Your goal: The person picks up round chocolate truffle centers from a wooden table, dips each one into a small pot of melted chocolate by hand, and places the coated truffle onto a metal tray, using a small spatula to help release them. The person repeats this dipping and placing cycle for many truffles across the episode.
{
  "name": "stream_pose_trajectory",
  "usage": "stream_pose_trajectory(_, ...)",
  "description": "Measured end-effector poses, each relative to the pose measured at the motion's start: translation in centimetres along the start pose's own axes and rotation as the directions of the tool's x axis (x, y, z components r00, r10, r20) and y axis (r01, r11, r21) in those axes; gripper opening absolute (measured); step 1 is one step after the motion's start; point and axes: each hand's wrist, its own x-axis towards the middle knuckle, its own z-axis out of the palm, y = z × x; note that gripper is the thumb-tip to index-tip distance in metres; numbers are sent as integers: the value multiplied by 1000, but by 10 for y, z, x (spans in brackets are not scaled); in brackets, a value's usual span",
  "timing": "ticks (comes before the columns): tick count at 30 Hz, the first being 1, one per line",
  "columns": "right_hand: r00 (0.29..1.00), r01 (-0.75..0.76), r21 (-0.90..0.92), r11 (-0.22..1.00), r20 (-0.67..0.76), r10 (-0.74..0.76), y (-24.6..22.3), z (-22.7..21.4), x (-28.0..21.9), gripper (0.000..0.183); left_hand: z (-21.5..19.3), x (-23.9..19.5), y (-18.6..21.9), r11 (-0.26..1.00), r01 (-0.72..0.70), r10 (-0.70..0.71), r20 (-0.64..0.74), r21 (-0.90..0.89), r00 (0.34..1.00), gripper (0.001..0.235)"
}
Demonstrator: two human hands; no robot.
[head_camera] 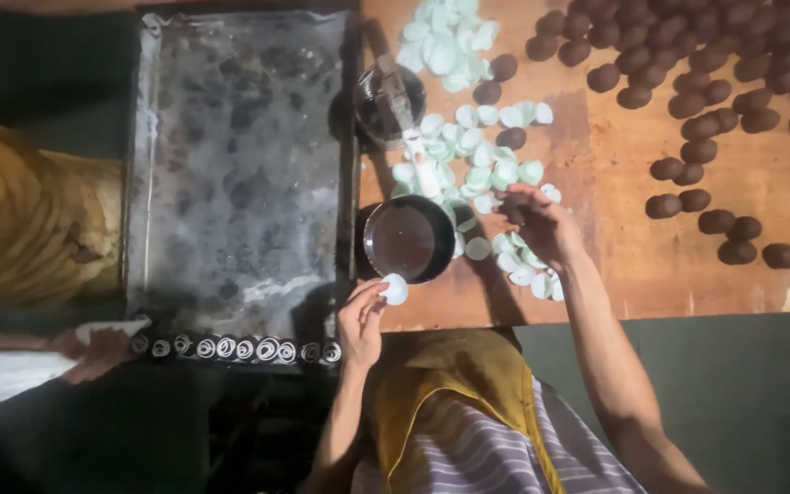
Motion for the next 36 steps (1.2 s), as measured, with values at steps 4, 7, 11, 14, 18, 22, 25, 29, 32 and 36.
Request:
stream_pose_trajectory(4,999,-22,-242,970,35,32,17,42,-15,50,-27,-10,-26,999,11,-16,-125,-38,992,16)
stream_pose_trajectory(7,1000,-20,-108,994,13,21,48,33,-12,47,-46,-16,-41,975,85,-110,-115,-203,987,17)
stream_pose_trajectory(11,995,-38,218,975,98,17,81,21,-2,42,-62,-21,-51,974,25,-60,-150,-226,987,15)
stream_pose_trajectory(14,995,-84,125,989,-37,89,101,6,2,32,-70,-26,-54,974,37,-75,-163,-224,984,15)
stream_pose_trajectory(18,991,-121,-134,984,-70,112,84,48,-6,37,-71,-31,-50,974,100,-137,-176,-203,975,15)
stream_pose_trajectory(22,984,-128,-211,969,94,151,74,55,-19,35,-64,-37,-57,981,51,-90,-202,-188,975,14)
stream_pose_trajectory(25,986,-42,-427,903,125,105,77,42,-15,46,-56,-32,-59,978,-15,-22,-180,-206,983,17)
stream_pose_trajectory(29,973,35,-663,748,194,126,62,91,-10,46,-46,-31,-31,992,15,-42,-212,-129,976,16)
stream_pose_trajectory(32,967,225,-891,395,255,25,73,108,5,53,-37,-28,-20,998,1,-14,-205,-64,979,16)
stream_pose_trajectory(36,932,357,-926,-121,362,-16,124,91,41,43,-27,-29,-13,997,40,-52,-179,-70,983,21)
